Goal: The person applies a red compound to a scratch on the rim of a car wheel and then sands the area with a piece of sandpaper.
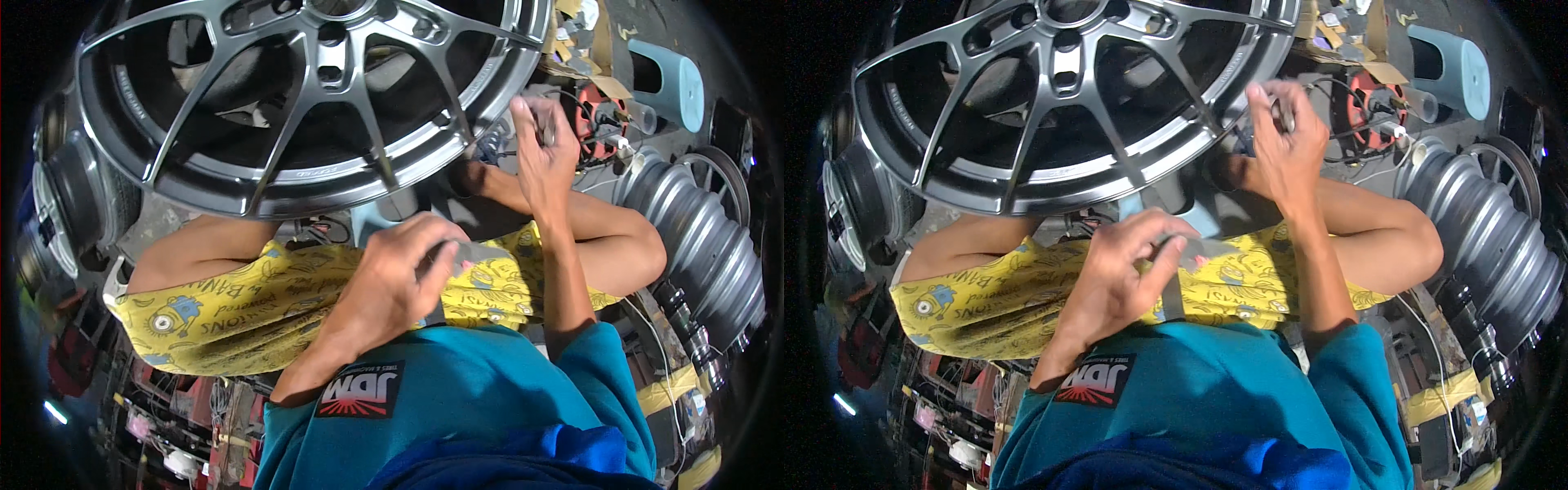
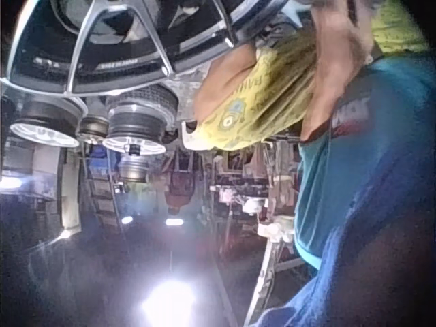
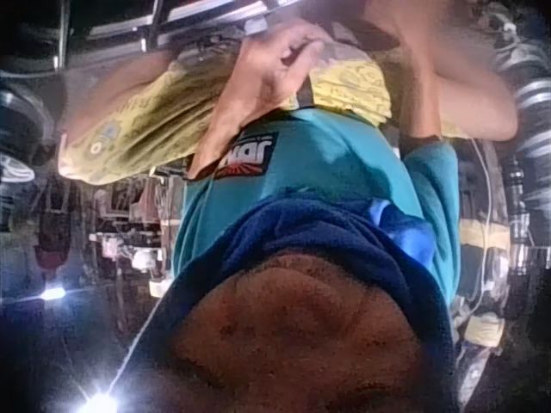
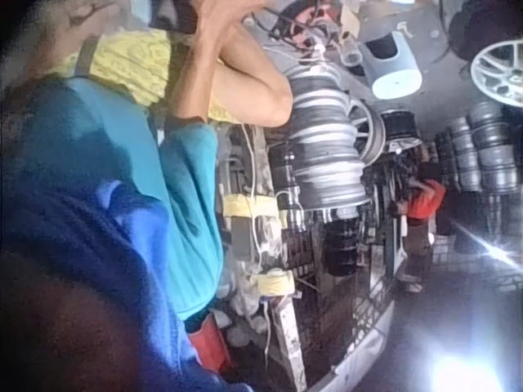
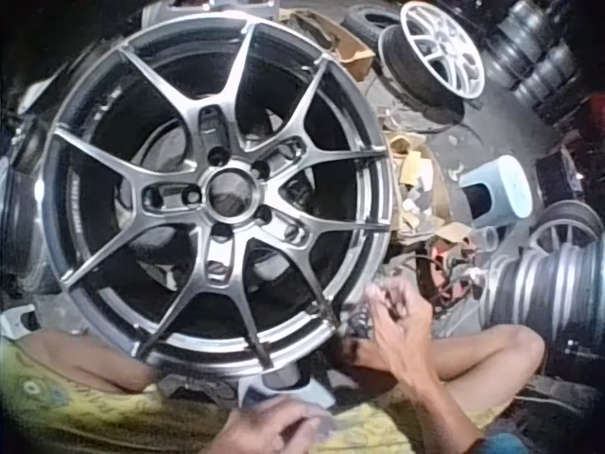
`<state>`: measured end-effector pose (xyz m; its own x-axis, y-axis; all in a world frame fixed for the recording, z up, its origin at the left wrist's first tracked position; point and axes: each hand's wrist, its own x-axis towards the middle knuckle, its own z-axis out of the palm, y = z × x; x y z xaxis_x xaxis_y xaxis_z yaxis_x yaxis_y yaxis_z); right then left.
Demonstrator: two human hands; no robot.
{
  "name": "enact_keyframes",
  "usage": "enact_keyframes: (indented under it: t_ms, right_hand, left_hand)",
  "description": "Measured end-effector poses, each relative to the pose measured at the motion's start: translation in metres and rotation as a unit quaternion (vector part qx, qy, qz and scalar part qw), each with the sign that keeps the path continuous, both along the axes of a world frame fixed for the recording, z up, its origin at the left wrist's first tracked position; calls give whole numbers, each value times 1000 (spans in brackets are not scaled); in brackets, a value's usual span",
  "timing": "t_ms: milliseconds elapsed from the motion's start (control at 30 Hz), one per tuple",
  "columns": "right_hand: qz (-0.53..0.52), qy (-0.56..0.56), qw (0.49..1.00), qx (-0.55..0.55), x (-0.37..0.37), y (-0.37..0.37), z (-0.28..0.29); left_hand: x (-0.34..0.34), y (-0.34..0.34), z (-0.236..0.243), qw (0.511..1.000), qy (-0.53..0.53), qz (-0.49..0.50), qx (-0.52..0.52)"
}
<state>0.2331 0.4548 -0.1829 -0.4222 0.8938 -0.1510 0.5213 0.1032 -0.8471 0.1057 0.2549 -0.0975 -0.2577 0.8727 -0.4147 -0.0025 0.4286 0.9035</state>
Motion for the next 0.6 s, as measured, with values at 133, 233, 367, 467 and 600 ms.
enact_keyframes:
  t_ms: [133,233,367,467,600]
  right_hand:
    - [180,65,975,-110,4,-43,18]
    - [317,104,938,-93,-4,-68,20]
    - [375,85,917,-107,-23,-93,28]
    - [390,87,911,-103,-34,-104,26]
    - [413,72,905,-72,-42,-114,22]
  left_hand:
    - [-28,-17,49,1000,8,-18,-18]
    - [-70,-53,71,996,88,-2,-13]
    - [-127,-108,125,941,291,173,20]
    - [-170,-146,124,869,339,355,70]
    - [-203,-169,116,883,231,384,138]
